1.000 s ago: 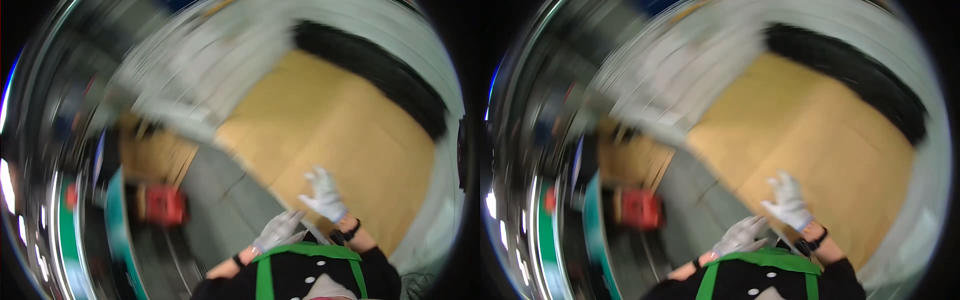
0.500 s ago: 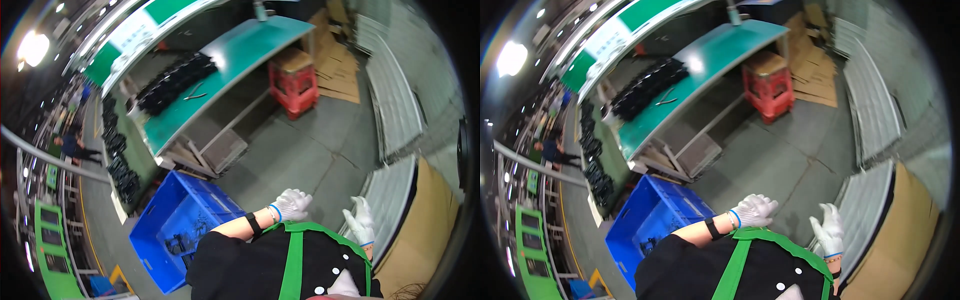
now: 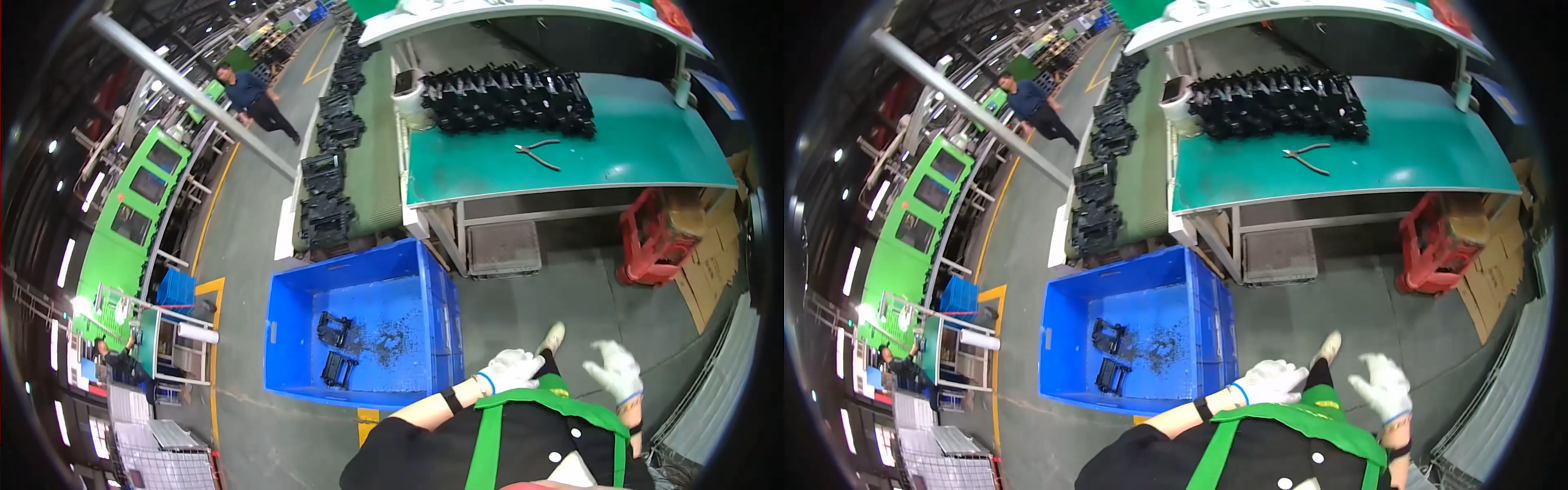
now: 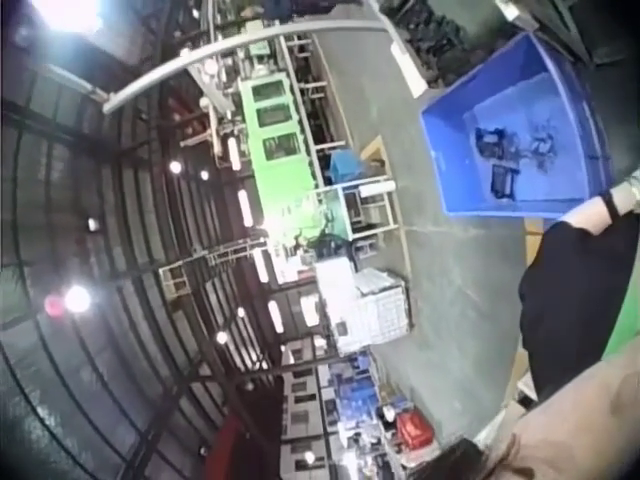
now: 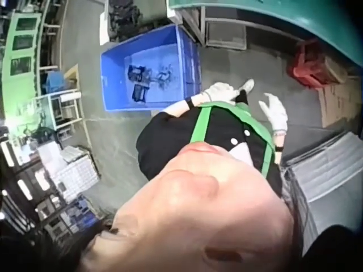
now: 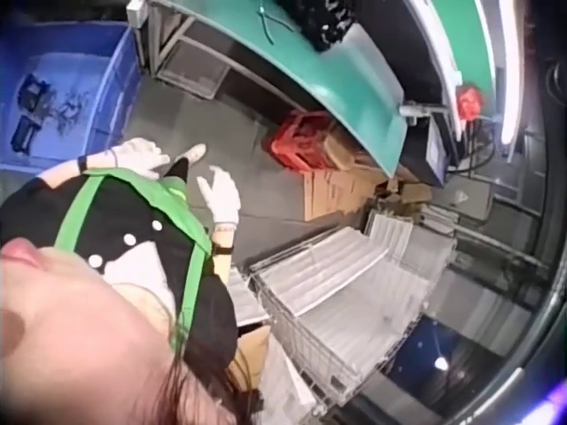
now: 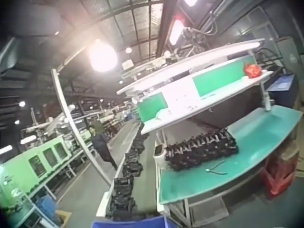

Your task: The person picks up black plastic components from a conveyor belt, trims them with pliers, and stacks them on a workbench. Once a stack is complete, the person carries it to a large white bin and arranges it inside.

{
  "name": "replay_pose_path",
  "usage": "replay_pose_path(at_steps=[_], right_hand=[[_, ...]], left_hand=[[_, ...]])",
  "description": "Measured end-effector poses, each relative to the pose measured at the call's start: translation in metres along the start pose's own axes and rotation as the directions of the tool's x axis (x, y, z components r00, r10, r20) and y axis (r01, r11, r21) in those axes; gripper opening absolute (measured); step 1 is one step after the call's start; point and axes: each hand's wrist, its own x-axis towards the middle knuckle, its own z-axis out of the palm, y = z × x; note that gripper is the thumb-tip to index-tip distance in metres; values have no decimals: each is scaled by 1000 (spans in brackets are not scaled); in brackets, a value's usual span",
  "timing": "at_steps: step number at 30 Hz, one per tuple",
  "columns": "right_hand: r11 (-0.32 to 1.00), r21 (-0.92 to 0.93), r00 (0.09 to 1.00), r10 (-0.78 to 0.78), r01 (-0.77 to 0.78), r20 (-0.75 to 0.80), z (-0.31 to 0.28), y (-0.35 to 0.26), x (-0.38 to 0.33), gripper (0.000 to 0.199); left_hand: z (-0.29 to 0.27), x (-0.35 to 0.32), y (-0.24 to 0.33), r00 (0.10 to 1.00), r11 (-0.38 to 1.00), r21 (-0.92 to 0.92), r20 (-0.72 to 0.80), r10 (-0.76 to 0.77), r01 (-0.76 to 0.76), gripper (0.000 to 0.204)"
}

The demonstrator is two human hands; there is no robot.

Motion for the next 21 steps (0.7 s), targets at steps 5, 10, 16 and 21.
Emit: replay_pose_path(at_steps=[5,10,16,21], right_hand=[[996,54,997,-75,76,-12,-87,28,136,49],[991,136,988,2,19,-153,-188,60,267,57],[974,222,967,14,44,-254,-262,50,457,72],[965,262,948,99,-18,-303,-258,89,525,76]], left_hand=[[-60,46,-24,972,972,-67,93,-217,224,50],[-133,123,-43,944,972,-98,-235,-231,213,61],[-227,199,-103,720,960,-27,-655,-228,279,66],[-256,163,-167,241,804,-295,-851,-467,517,71]])
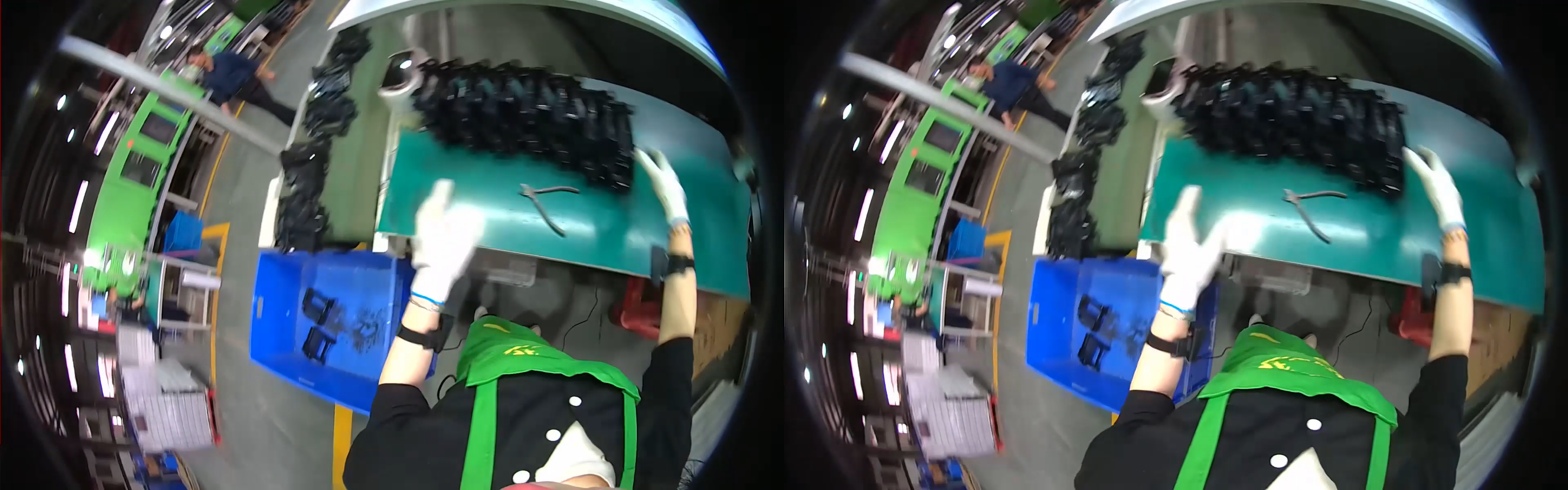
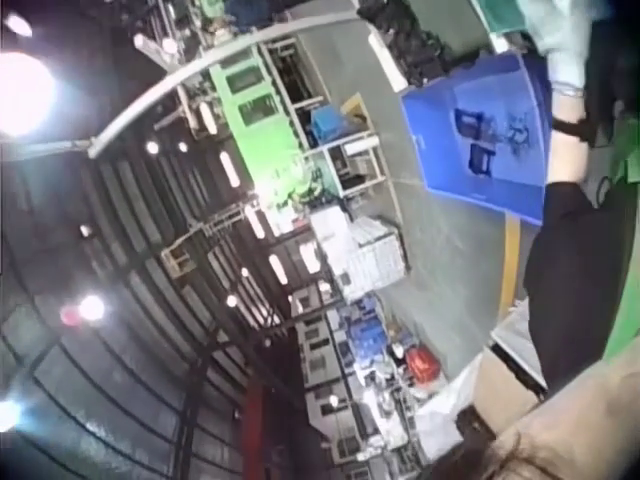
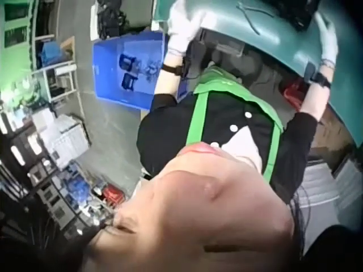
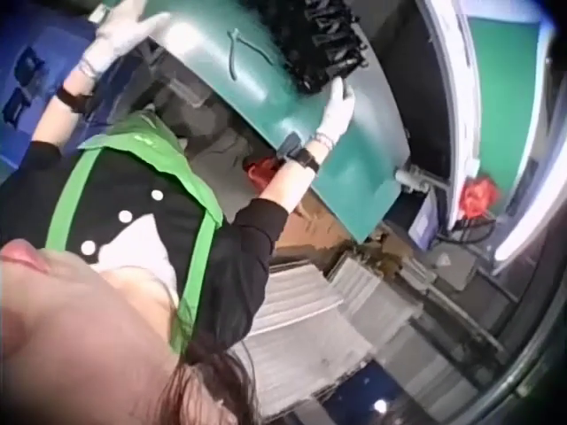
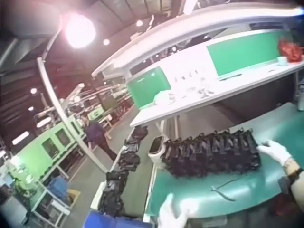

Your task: The person picks up black plastic components from a conveyor belt, trims them with pliers, and stacks them on a workbench. Once a stack is complete, the person carries it to a large white bin and arranges it inside.

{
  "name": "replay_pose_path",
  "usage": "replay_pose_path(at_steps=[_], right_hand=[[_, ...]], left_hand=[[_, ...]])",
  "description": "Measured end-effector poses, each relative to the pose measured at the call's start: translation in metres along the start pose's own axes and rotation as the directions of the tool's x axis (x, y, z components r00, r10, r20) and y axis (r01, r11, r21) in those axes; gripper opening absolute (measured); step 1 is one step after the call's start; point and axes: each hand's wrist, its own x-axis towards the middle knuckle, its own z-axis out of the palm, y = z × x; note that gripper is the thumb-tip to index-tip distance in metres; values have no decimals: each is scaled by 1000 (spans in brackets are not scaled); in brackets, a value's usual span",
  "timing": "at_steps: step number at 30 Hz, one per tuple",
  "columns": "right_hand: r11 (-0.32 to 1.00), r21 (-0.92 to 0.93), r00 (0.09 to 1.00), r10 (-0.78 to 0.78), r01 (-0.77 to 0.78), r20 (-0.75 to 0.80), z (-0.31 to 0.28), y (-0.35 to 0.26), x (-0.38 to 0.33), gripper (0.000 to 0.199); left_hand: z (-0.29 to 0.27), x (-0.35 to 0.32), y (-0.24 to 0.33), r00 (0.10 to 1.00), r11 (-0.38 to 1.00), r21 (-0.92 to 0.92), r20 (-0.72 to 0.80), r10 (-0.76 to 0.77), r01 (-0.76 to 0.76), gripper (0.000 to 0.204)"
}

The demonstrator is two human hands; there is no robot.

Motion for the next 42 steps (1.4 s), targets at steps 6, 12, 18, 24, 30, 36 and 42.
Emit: replay_pose_path(at_steps=[6,12,18,24,30,36,42], right_hand=[[986,167,985,17,12,-172,49,147,11,53],[987,161,976,50,-15,-212,101,146,-52,49],[992,-104,997,-66,68,26,160,11,-61,55],[847,-454,947,-161,277,278,169,-35,-75,95],[731,-653,922,86,200,378,171,-86,-71,113],[752,-552,902,-130,361,413,172,-106,-58,104],[754,-467,844,-213,463,493,165,-107,-53,94]], left_hand=[[-85,-15,-279,262,633,-645,-582,-770,427,69],[-118,-14,-411,-147,-33,-928,-24,-989,371,66],[-100,-85,-536,684,744,-243,-293,-668,622,40],[-107,-42,-468,499,535,-556,-232,-835,636,23],[-149,51,-458,252,-157,-988,151,-956,-3,32],[-129,37,-484,280,253,-962,-216,-935,101,34],[-152,-23,-371,679,-3,-994,77,-730,109,33]])
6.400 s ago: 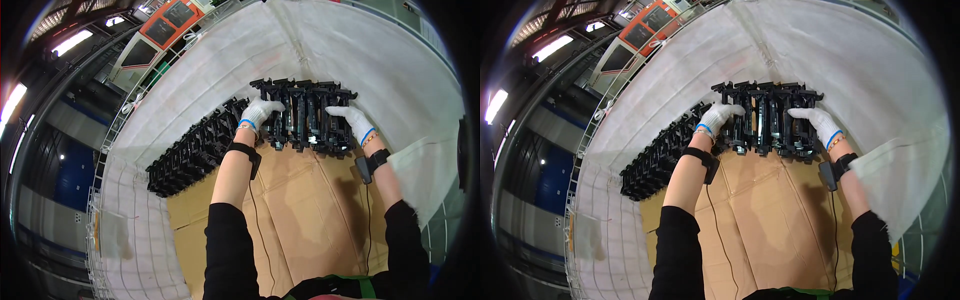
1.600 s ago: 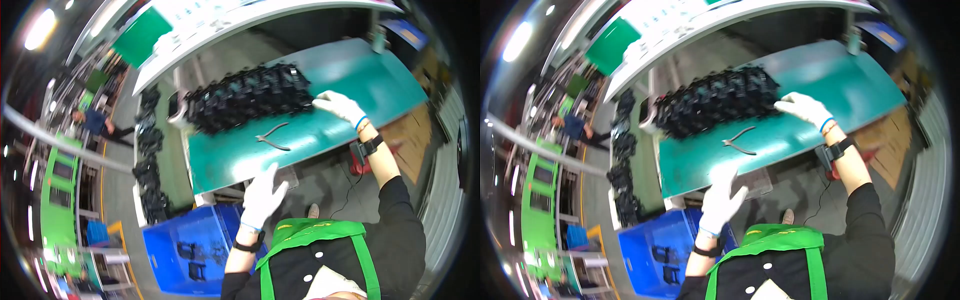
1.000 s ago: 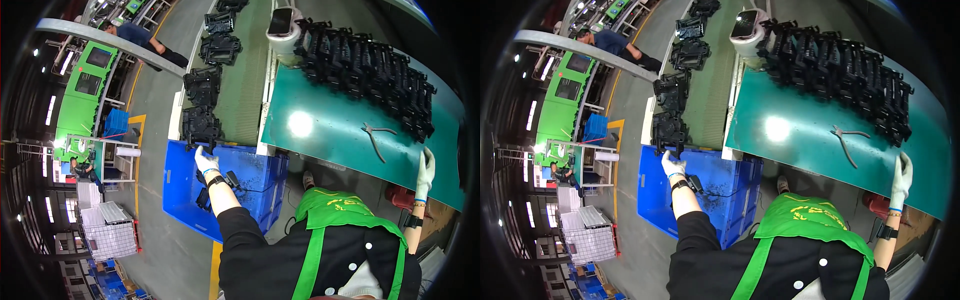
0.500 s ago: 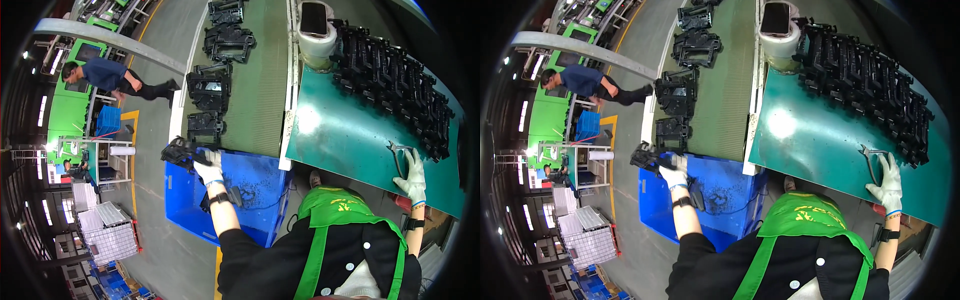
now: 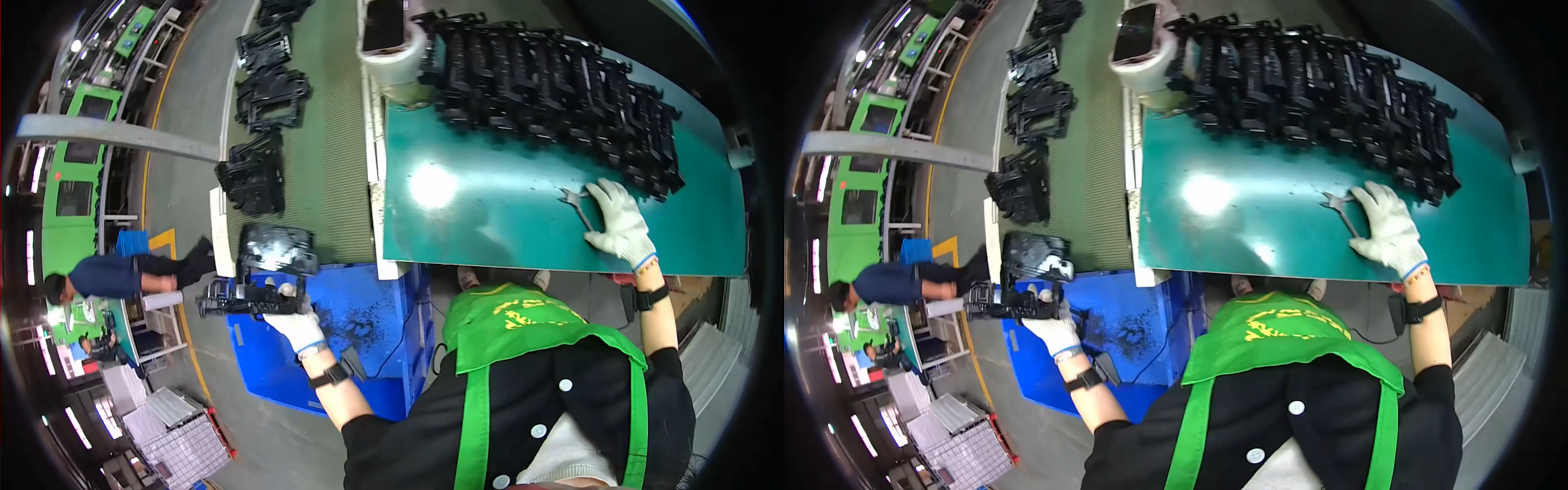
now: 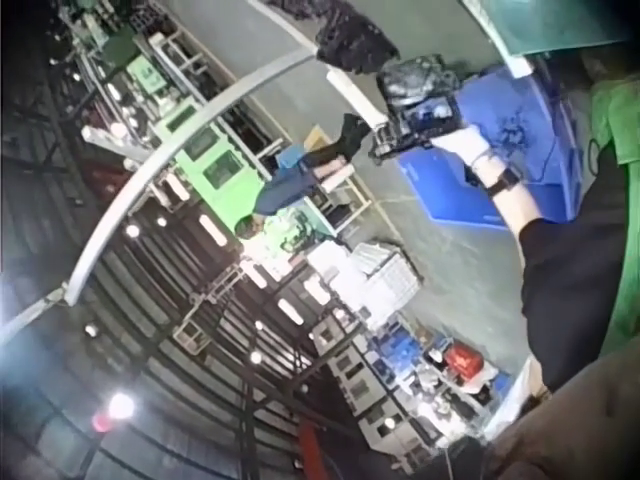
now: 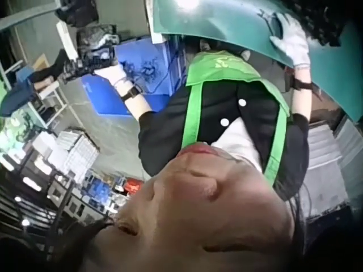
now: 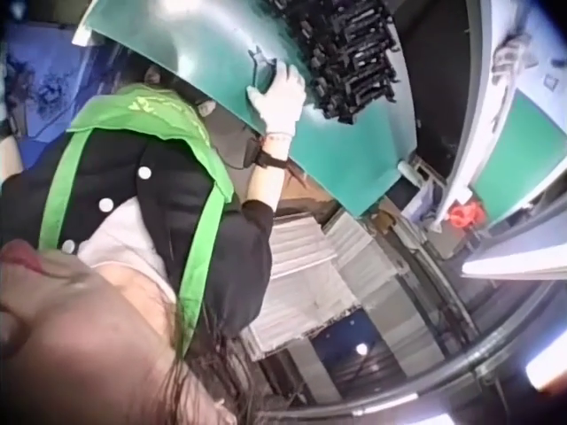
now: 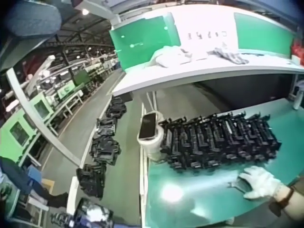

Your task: The person picks up black plastic components from a conveyor belt, trims them with pliers, and stacks them on a workbench. Once a stack is complete, the person carries it to a large white bin and arranges it inside.

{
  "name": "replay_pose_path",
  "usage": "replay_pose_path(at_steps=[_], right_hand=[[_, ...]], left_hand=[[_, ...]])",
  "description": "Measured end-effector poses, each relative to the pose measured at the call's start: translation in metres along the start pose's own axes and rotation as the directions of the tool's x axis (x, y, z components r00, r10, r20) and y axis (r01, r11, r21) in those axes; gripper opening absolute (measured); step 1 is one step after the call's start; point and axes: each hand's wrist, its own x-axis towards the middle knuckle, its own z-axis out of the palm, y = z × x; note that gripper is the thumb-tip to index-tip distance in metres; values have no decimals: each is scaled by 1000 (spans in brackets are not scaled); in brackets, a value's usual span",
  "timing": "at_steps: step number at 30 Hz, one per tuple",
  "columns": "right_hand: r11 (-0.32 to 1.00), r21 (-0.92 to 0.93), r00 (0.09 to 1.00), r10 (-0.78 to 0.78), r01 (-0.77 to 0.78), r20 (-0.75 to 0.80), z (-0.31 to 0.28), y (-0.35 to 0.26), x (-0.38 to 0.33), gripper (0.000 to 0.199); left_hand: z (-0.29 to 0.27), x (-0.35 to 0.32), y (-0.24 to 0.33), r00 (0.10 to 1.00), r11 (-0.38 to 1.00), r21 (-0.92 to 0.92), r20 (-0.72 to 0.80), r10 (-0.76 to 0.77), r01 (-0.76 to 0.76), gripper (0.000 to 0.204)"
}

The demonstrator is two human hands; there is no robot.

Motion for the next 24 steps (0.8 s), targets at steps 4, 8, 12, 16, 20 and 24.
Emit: replay_pose_path(at_steps=[4,8,12,16,20,24], right_hand=[[1000,-19,999,-13,12,-49,-10,-1,-7,85],[995,28,994,-100,101,-45,-6,15,-2,69],[980,78,976,-169,181,-138,14,29,2,53],[983,123,982,-114,134,-152,30,39,0,42],[886,460,985,25,57,-171,44,51,-5,36],[827,544,964,7,143,-266,19,59,-32,28]], left_hand=[[107,-58,-56,957,950,151,-147,-252,273,27],[124,-55,-147,927,902,271,74,-367,336,30],[162,-46,-174,782,823,380,307,-543,422,32],[204,-48,-146,943,579,813,233,-238,-54,47],[266,-98,-111,893,623,764,386,-231,-169,66],[297,-141,-134,724,478,878,349,-595,-30,66]])
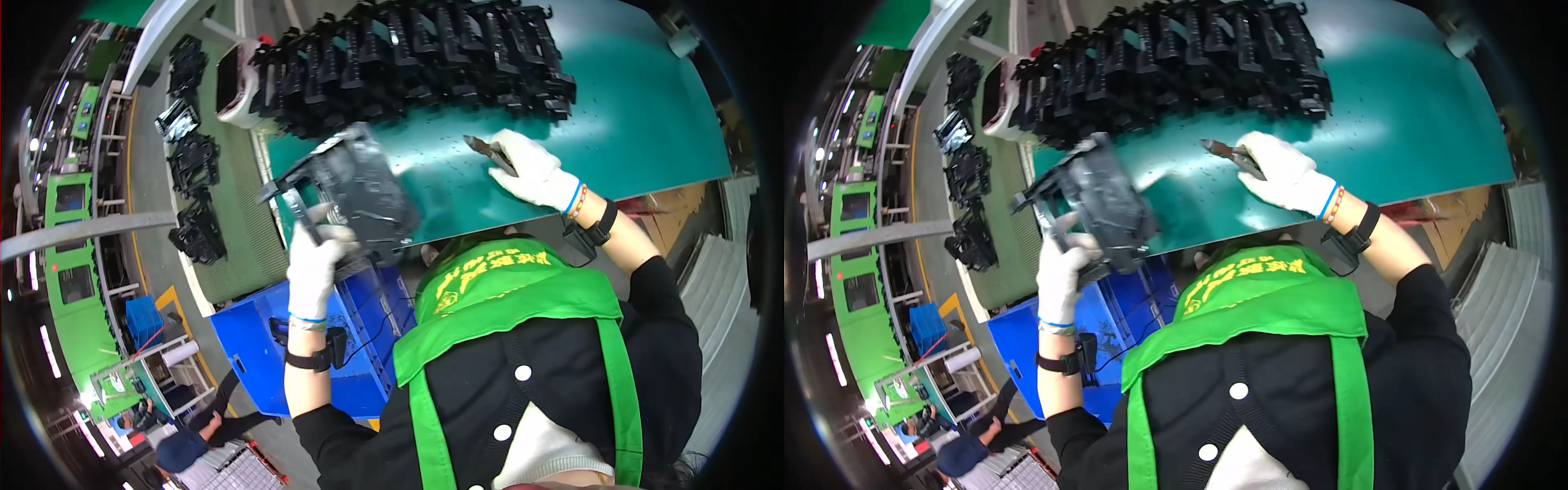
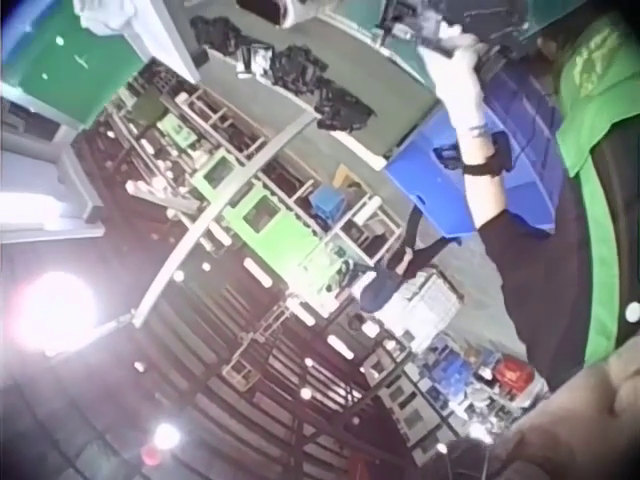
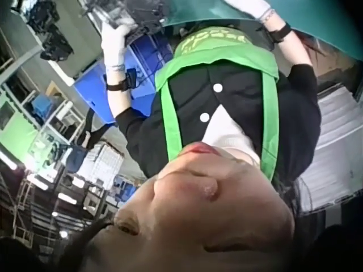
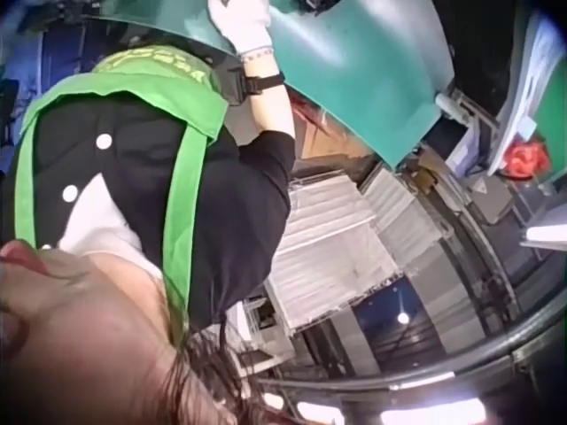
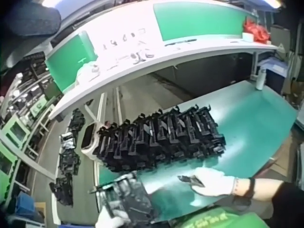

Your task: The person picks up black plastic components from a conveyor belt, trims them with pliers, and stacks them on a workbench. Once a stack is complete, the person carries it to a large white bin and arranges it inside.

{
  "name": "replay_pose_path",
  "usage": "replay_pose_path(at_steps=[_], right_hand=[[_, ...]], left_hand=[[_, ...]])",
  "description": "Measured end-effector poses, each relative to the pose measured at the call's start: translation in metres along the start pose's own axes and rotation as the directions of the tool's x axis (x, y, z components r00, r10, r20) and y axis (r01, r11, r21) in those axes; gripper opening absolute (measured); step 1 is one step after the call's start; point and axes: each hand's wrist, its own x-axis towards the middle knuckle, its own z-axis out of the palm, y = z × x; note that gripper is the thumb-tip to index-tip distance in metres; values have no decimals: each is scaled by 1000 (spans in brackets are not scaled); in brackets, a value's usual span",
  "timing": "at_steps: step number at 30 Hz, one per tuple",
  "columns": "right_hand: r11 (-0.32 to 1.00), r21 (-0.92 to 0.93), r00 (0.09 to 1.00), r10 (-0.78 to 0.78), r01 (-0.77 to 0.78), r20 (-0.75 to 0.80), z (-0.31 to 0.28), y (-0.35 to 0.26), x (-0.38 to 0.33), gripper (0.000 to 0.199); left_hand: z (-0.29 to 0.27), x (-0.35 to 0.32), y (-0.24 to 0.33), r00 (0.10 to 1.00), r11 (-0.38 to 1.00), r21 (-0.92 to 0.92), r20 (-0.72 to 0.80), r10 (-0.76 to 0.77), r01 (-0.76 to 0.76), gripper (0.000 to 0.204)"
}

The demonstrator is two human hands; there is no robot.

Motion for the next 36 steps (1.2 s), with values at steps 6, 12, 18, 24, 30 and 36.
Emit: replay_pose_path(at_steps=[6,12,18,24,30,36], right_hand=[[896,-369,966,-201,247,161,-39,5,-1,39],[710,-507,861,-300,489,410,-48,38,4,53],[688,-493,841,-362,533,403,-44,35,9,48],[790,-523,758,117,320,641,-39,26,27,40],[944,-331,876,168,-11,451,-45,20,-4,42],[963,-268,999,42,-31,33,-65,-21,-8,45]], left_hand=[[81,54,-48,951,996,86,308,-30,3,58],[103,81,-54,913,969,228,370,-173,92,51],[102,85,-53,902,962,260,390,-185,85,45],[105,83,-42,903,962,256,385,-192,96,45],[92,74,-32,892,988,-18,434,-129,152,50],[92,48,6,891,979,-202,450,61,35,40]])
